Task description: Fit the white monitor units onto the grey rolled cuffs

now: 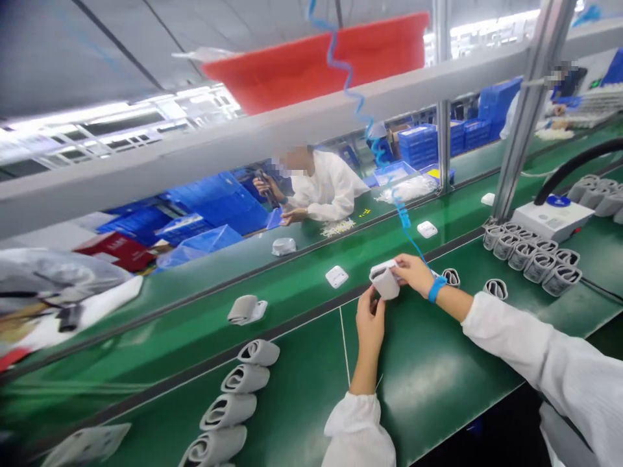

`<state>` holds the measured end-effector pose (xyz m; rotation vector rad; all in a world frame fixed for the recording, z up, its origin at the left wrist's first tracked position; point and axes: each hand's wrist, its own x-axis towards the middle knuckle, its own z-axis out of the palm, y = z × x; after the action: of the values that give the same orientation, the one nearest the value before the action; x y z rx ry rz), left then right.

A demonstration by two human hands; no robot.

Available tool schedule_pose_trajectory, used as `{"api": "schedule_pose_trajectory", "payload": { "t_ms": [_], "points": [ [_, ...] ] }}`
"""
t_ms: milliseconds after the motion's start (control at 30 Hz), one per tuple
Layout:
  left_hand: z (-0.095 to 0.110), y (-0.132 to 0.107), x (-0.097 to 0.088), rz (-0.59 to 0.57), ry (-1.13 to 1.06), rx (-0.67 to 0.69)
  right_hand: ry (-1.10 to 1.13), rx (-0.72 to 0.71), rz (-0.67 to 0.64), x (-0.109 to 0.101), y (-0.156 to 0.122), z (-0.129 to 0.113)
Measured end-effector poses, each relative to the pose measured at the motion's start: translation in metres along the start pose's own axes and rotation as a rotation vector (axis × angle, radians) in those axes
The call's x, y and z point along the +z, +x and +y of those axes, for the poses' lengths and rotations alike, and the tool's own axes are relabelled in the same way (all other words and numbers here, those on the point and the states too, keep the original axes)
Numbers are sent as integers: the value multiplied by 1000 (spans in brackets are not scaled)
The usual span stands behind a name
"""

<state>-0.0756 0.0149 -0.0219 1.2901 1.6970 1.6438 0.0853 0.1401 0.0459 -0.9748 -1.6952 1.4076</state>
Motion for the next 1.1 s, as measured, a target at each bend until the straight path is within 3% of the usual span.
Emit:
{"api": "schedule_pose_trajectory", "payload": {
  "t_ms": [67, 233, 333, 467, 633, 767, 933, 1033, 1100],
  "points": [
    [-4, 3, -1, 13, 44, -6, -329, -96, 21, -10, 45, -17],
    [-9, 4, 6, 51, 63, 57, -646, -173, 1, -20, 143, -45],
    [-8, 5, 9, 62, 72, 88, -794, -171, -58, -19, 172, -45],
    [-7, 6, 10, 63, 74, 100, -956, -152, -149, -19, 182, -35],
    [-8, 8, 10, 58, 85, 96, -1100, -150, -252, -28, 169, -37],
    [-4, 8, 9, 18, 132, 93, -1194, -57, -371, -58, 137, -51],
    [10, -1, 12, -135, 287, 193, -1198, 27, -565, -125, 63, -71],
    [19, -9, 19, -273, 326, 243, -1059, -12, -758, -161, 12, -72],
    [24, -13, 23, -361, 339, 277, -976, -79, -801, -172, -16, -63]
  ]
}}
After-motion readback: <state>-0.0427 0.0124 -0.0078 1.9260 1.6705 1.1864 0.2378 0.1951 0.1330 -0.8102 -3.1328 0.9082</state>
